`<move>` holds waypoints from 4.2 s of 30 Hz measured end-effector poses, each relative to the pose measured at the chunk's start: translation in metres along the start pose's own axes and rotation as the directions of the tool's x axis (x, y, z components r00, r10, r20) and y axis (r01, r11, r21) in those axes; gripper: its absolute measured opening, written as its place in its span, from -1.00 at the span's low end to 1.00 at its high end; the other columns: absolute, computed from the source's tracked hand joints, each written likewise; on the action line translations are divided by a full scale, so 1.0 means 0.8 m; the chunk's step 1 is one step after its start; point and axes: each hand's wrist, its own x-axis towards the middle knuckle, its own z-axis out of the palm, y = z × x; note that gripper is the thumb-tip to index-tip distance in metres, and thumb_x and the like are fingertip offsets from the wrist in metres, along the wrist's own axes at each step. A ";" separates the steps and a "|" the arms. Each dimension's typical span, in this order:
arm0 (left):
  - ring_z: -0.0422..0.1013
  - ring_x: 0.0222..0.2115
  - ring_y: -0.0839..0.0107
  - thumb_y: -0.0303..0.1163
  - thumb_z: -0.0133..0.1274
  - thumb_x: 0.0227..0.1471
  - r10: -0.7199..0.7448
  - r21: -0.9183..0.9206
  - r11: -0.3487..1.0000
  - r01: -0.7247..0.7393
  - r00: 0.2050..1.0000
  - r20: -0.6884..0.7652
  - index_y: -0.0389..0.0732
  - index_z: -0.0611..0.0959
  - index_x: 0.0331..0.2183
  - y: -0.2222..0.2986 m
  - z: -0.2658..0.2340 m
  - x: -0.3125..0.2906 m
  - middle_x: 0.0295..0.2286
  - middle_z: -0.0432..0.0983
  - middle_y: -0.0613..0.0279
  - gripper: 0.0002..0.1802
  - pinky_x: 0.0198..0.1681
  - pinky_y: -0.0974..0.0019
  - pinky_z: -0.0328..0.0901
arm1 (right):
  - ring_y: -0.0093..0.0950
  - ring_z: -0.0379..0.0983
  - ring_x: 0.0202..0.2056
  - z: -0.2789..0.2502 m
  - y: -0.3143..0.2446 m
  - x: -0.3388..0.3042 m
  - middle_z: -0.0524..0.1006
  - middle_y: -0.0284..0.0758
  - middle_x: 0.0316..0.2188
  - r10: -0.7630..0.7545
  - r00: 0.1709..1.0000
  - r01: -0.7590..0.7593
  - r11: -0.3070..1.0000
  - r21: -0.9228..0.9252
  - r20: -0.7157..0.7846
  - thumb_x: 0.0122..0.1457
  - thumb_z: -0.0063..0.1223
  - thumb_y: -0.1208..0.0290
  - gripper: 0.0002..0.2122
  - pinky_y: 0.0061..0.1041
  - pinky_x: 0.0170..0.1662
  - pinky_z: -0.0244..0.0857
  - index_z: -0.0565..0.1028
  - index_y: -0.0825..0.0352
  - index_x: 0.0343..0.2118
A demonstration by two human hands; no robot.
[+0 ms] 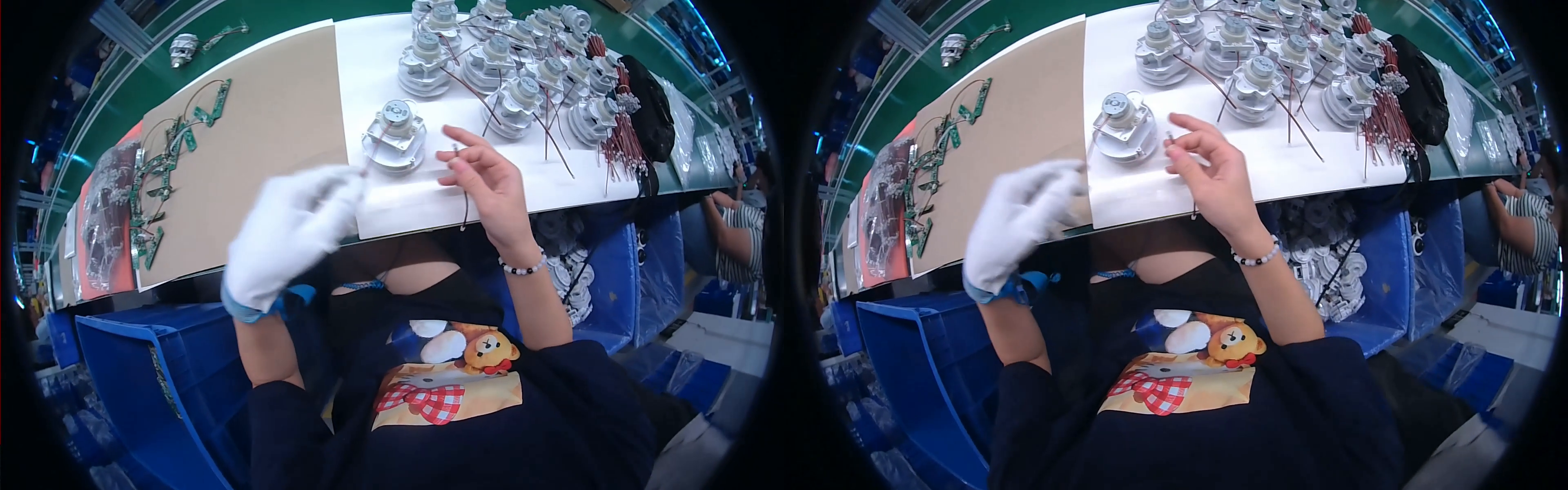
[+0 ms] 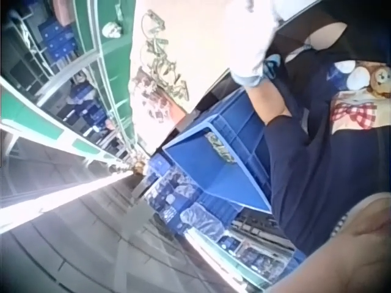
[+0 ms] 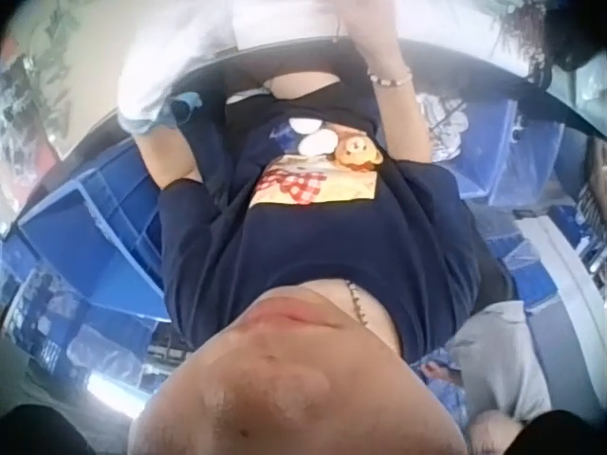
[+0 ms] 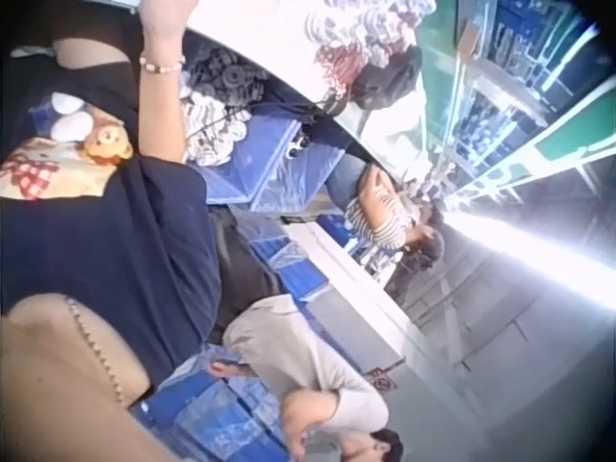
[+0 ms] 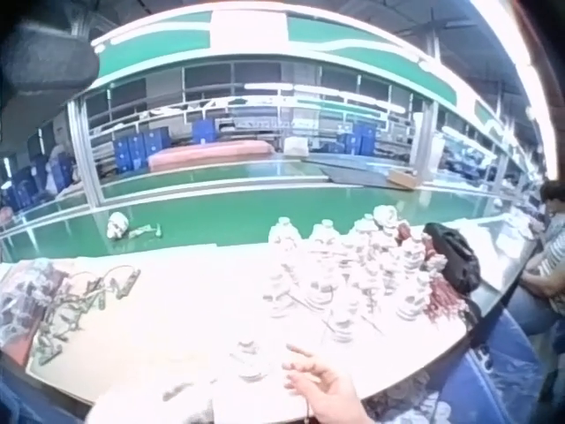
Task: The person assembles small electronic components by hand, connecting wires to circuit boards and placing the assembled components into plastic housings.
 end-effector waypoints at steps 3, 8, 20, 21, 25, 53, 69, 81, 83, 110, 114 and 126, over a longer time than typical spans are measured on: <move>0.40 -0.58 0.60 -0.42 -0.18 0.05 0.050 0.031 0.999 -0.042 0.935 -0.352 -0.30 0.48 -0.12 0.009 -0.013 0.032 -0.40 0.50 0.26 -0.65 -0.59 0.59 0.21 | -0.45 0.36 -0.12 -0.007 -0.008 -0.011 0.25 -0.16 0.02 -0.039 0.990 0.036 0.999 -0.024 -0.138 0.09 -0.05 0.58 -0.95 -0.57 -0.16 0.34 0.43 0.43 -0.42; 0.42 -0.56 0.54 -0.60 -0.25 -0.11 0.390 0.254 0.912 -0.323 0.874 -0.288 -0.29 0.46 -0.09 -0.055 -0.004 0.106 -0.36 0.51 0.21 -0.54 -0.50 0.51 0.28 | -0.39 0.22 0.04 0.026 0.008 -0.014 0.18 -0.12 0.09 0.054 0.998 -0.053 0.998 -0.017 0.016 0.14 -0.12 0.53 -0.91 -0.49 0.00 0.23 0.41 0.45 -0.39; 0.47 -0.28 0.22 -0.50 -0.05 -0.14 0.272 0.280 0.946 -0.163 0.868 -0.414 -0.24 0.48 -0.12 -0.018 0.014 0.053 -0.34 0.52 0.03 -0.57 -0.20 0.28 0.32 | -0.58 0.31 -0.19 0.006 -0.015 -0.009 0.33 -0.15 -0.06 -0.313 0.911 0.314 0.949 -0.040 -0.268 0.06 -0.03 0.61 -0.93 -0.60 -0.16 0.23 0.43 0.48 -0.39; 0.42 -0.20 0.22 -0.49 -0.02 -0.15 0.430 0.362 0.878 -0.312 0.847 -0.313 -0.24 0.44 -0.08 -0.022 0.016 0.068 -0.26 0.48 0.02 -0.53 -0.13 0.30 0.29 | -0.60 0.36 -0.28 0.008 -0.024 -0.023 0.40 -0.20 -0.20 -0.263 0.937 0.257 0.965 -0.059 -0.229 0.05 -0.02 0.63 -0.93 -0.66 -0.24 0.25 0.45 0.48 -0.40; 0.32 -0.13 0.39 -0.50 0.09 -0.16 0.371 0.128 0.921 -0.369 0.929 0.009 -0.19 0.26 0.07 -0.032 0.032 0.090 -0.07 0.34 0.09 -0.31 -0.07 0.36 0.23 | -0.76 0.36 -0.59 0.046 -0.030 -0.055 0.49 -0.41 -0.61 0.004 0.994 -0.019 0.991 -0.135 -0.107 -0.02 0.08 0.61 -0.95 -0.80 -0.55 0.22 0.52 0.47 -0.48; 0.35 -0.12 0.18 -0.33 0.25 -0.25 0.544 0.180 0.836 -0.518 0.824 -0.158 -0.21 0.32 0.01 -0.037 0.095 0.083 -0.14 0.37 0.00 -0.26 -0.06 0.29 0.23 | -0.79 0.28 -0.71 0.003 -0.005 -0.031 0.49 -0.40 -0.60 0.186 0.962 -0.178 0.982 0.061 -0.201 -0.03 0.12 0.54 -0.90 -0.84 -0.68 0.12 0.52 0.47 -0.44; 0.37 -0.15 0.21 -0.43 0.22 -0.24 0.527 0.151 0.849 -0.506 0.830 -0.184 -0.24 0.31 0.01 -0.039 0.107 0.079 -0.16 0.38 0.00 -0.28 -0.08 0.31 0.25 | -0.78 0.21 -0.78 0.006 -0.005 -0.028 0.45 -0.38 -0.68 0.253 0.945 -0.228 0.964 0.139 -0.207 -0.02 0.12 0.53 -0.91 -0.81 -0.77 0.02 0.47 0.43 -0.53; 0.42 -0.25 0.30 -0.41 0.23 -0.25 0.498 0.169 0.866 -0.470 0.844 -0.200 -0.23 0.39 -0.07 -0.036 0.103 0.085 -0.24 0.45 0.10 -0.37 -0.19 0.33 0.31 | -0.73 0.22 -0.80 0.020 -0.010 -0.019 0.45 -0.34 -0.67 0.302 0.910 -0.262 0.950 0.170 -0.283 0.01 0.07 0.54 -0.90 -0.79 -0.78 0.03 0.46 0.49 -0.48; 0.43 -0.28 0.36 -0.36 0.21 -0.21 0.436 0.203 0.893 -0.402 0.884 -0.168 -0.23 0.40 -0.09 -0.041 0.099 0.077 -0.26 0.47 0.12 -0.41 -0.21 0.34 0.32 | -0.72 0.23 -0.78 0.021 -0.010 -0.022 0.46 -0.34 -0.66 0.309 0.909 -0.274 0.949 0.158 -0.279 0.02 0.08 0.49 -0.87 -0.77 -0.77 0.06 0.46 0.47 -0.46; 0.40 -0.55 0.39 -0.27 0.04 -0.18 0.066 0.422 0.904 0.070 0.952 -0.298 -0.37 0.55 -0.55 -0.085 -0.163 0.166 -0.63 0.45 0.14 -0.70 -0.44 0.38 0.27 | -0.72 0.34 -0.68 -0.026 -0.041 -0.081 0.47 -0.36 -0.59 0.553 0.749 -0.576 0.815 -0.053 0.365 0.11 -0.03 0.52 -0.86 -0.80 -0.62 0.24 0.49 0.50 -0.36; 0.31 -0.64 0.54 -0.25 -0.04 -0.03 0.189 0.265 0.953 -0.148 0.973 -0.134 -0.38 0.53 -0.52 -0.038 -0.073 0.111 -0.68 0.38 0.26 -0.67 -0.57 0.44 0.21 | -0.58 0.47 -0.61 -0.032 -0.041 -0.076 0.51 -0.21 -0.55 0.532 0.756 -0.605 0.790 0.096 0.382 -0.01 0.02 0.69 -0.86 -0.69 -0.56 0.40 0.45 0.57 -0.35; 0.33 -0.66 0.66 -0.41 0.02 -0.01 -0.295 -0.352 0.896 0.271 0.955 -0.015 -0.40 0.55 -0.34 -0.006 0.047 -0.033 -0.63 0.45 0.28 -0.77 -0.68 0.59 0.17 | -0.64 0.43 -0.58 0.049 -0.023 -0.052 0.49 -0.25 -0.44 0.148 0.985 -0.161 0.970 0.182 0.086 -0.03 0.09 0.66 -0.95 -0.75 -0.56 0.35 0.47 0.52 -0.49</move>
